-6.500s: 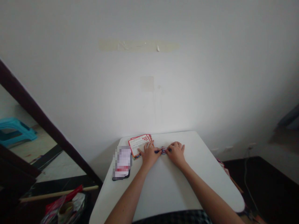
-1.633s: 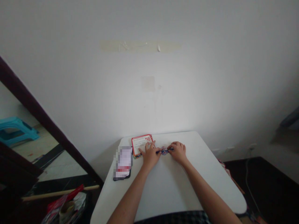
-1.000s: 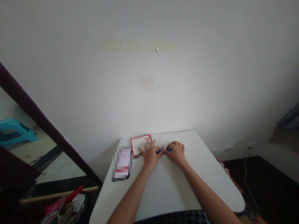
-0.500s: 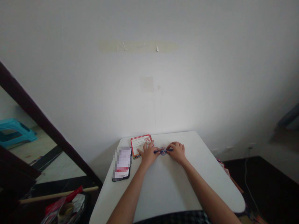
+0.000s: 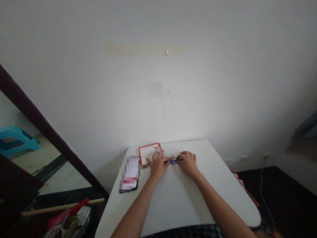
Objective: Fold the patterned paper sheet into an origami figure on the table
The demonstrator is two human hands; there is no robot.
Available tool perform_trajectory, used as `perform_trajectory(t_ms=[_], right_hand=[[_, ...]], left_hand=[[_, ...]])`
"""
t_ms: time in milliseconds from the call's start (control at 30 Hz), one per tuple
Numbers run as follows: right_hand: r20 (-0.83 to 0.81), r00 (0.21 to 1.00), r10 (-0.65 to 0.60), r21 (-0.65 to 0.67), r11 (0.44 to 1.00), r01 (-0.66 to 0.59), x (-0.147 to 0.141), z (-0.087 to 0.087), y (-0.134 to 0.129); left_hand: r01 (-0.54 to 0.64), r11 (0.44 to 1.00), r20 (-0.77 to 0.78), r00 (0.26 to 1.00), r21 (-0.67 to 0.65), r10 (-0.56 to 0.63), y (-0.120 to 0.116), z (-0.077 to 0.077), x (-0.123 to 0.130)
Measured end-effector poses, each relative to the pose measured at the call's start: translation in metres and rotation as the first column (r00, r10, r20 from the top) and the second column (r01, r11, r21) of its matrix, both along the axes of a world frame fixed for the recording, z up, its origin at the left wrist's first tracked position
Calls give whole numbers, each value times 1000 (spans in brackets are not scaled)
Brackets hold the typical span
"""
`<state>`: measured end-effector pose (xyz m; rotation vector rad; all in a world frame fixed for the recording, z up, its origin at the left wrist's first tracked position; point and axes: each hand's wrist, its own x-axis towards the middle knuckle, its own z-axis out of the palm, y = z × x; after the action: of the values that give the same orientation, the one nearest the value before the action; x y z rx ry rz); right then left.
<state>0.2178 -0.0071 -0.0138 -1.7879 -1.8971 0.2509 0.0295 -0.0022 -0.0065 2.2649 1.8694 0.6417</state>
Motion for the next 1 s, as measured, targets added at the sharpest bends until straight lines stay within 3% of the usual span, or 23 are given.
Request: perform_trajectory(t_ms=[300,667,1000], right_hand=[[16,999,-37,97,995,35,11,-2,2],[8,995,-102,42,994,102,40,-3,10],[4,995,-96,56,994,96,41,-2,10]], left_hand=[[8,993,48,999,114,-14,-2,-2,0],[-1,998,-21,1000,60,2,0,-8,1],[8,1000,-71,997,11,-8,7,-1,-11]])
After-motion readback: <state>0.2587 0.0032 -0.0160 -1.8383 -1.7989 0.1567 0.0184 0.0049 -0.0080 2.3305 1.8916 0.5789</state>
